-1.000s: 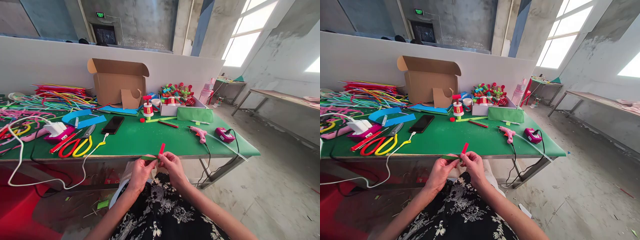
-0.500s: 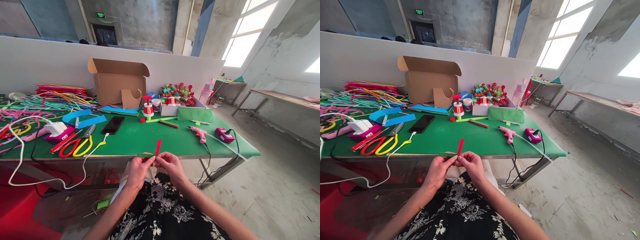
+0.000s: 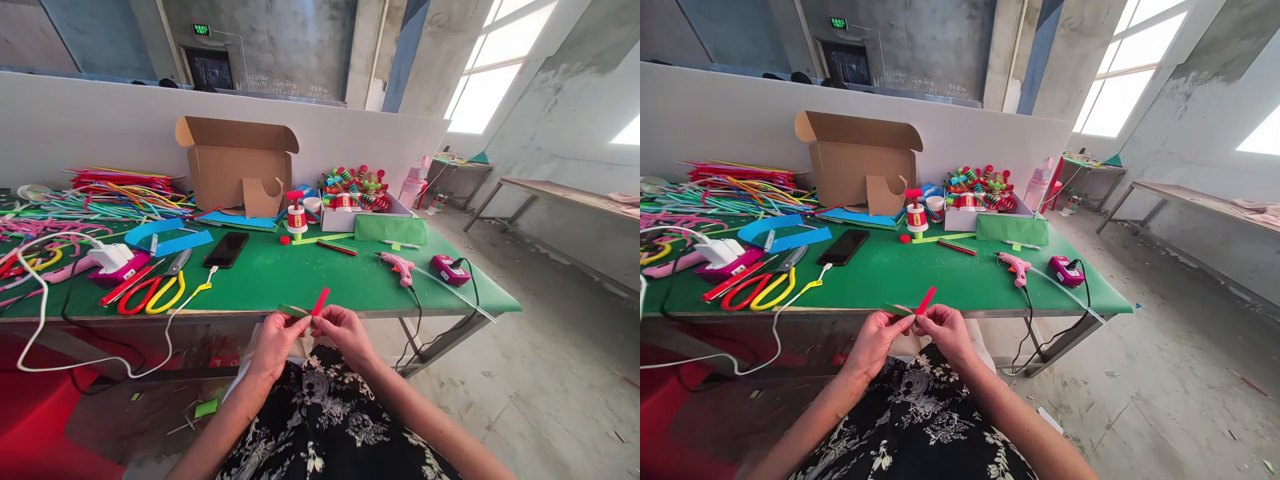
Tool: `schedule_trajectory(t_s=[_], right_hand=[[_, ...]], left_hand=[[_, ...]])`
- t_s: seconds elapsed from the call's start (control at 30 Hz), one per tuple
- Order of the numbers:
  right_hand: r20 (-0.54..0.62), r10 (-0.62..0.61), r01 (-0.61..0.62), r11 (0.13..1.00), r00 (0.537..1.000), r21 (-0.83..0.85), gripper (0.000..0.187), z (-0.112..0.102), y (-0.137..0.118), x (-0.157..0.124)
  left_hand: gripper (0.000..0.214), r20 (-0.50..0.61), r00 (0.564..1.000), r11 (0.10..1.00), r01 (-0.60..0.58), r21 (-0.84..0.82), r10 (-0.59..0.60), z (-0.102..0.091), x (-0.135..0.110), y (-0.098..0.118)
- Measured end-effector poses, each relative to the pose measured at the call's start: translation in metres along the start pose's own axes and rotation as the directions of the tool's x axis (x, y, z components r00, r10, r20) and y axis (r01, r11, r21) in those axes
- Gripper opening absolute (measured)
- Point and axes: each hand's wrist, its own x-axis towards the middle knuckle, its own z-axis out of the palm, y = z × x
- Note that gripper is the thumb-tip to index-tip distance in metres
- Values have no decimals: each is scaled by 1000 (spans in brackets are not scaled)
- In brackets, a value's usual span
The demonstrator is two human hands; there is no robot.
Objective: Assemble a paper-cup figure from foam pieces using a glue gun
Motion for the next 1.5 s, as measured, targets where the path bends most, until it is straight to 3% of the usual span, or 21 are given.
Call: schedule_trajectory(t_s=[0.1, 0.2, 0.37, 0.53, 0.7, 1.0, 1.27, 1.5], right_hand=[[-91, -69, 72, 997, 994, 32, 28, 5, 2, -1], [-117, -77, 84, 995, 990, 54, 28, 8, 4, -3], [-94, -48, 50, 998, 994, 24, 29, 7, 8, -2], [-157, -81, 86, 996, 984, 21, 27, 8, 8, -2], [-86, -33, 39, 997, 996, 70, 24, 6, 2, -3], [-9, 125, -110, 908, 992, 405, 34, 1, 11, 4], [31, 112, -115, 915, 993, 386, 33, 7, 5, -1], [-3, 103, -96, 935, 995, 341, 34, 7, 5, -1]], left_hand=[[35, -18, 998, 996, 51, -77, -52, 4, 1, -2], [38, -72, 997, 991, 23, -132, -33, 6, 1, -4], [37, -64, 998, 999, 5, -49, -8, 3, 1, -3], [40, -66, 997, 997, 38, -61, -42, 6, -1, 1], [35, -87, 996, 992, 26, -124, -37, 4, -1, 2], [33, 19, 992, 977, 126, -173, -125, 3, -1, 5], [32, -7, 996, 991, 85, -101, -87, 6, -3, 9], [26, -50, 997, 998, 51, -47, -53, 9, -4, 10]])
